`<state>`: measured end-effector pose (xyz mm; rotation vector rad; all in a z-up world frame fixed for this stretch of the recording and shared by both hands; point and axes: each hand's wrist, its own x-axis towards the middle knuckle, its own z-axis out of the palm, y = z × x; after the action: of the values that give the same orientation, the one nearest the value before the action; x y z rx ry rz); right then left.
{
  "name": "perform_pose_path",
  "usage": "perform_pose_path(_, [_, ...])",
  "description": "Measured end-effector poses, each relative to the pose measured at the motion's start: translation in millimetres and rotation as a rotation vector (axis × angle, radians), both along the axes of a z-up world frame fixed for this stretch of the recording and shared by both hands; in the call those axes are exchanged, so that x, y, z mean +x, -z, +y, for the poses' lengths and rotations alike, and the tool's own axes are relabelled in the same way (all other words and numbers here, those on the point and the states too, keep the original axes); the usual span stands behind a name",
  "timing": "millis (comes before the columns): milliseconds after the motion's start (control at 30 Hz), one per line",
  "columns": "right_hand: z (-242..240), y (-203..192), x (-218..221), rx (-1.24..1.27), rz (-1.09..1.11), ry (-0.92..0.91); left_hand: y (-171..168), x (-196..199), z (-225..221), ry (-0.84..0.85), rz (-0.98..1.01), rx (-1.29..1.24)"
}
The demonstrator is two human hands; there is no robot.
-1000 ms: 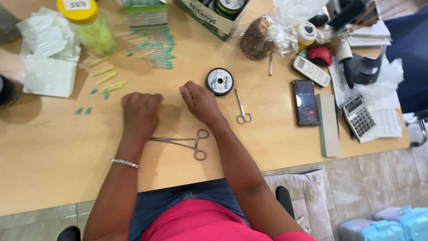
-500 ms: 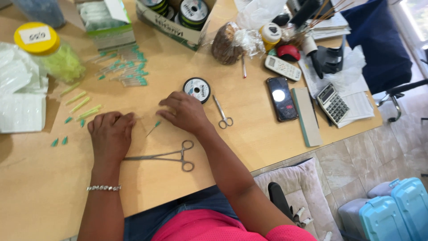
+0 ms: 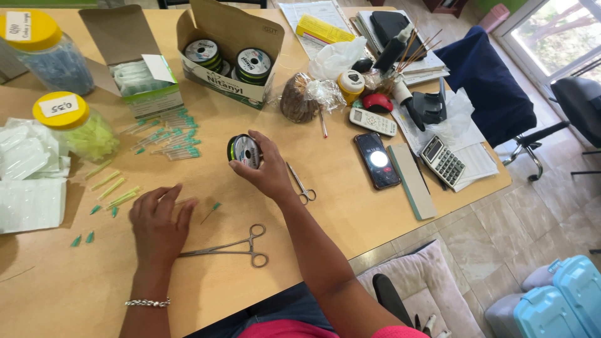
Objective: Threading a thin filament through plastic needle hubs and cutting it to length using scissors.
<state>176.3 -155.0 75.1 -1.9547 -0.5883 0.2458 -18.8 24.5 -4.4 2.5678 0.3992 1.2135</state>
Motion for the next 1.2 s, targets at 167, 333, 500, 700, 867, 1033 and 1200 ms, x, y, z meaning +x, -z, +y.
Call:
perform_pose_path(167, [7, 2, -23, 0.826, 0.679, -0.366, -61, -4, -38, 0.199, -0.174, -0.179])
perform_pose_path(333, [-2, -24, -45, 1.019, 0.834, -0.631, -87, -19, -62, 0.236, -0.238, -0.32])
perform_pose_path(500, [-11, -57, -74, 1.049, 0.959, -0.653, -93, -19, -71, 0.306, -0.287, -0.414])
perform_pose_path(700, [-9, 19, -70, 0.93, 0.852, -0.435, -99, -16, -90, 0.363, -0.272, -0.489])
perform_pose_path(867, [-13, 7, -83, 0.803, 0.73, -0.321, -91, -17, -89, 0.349, -0.277, -0.713])
perform_pose_path(1033, [-22, 8, -69, 0.68, 0.453, -0.33, -100, -27, -79, 0.437, -0.19, -1.13])
perform_pose_path(1200, [-23, -5, -69, 0.582, 0.243, -0.252, -110, -25, -77, 0.43, -0.098, -1.428])
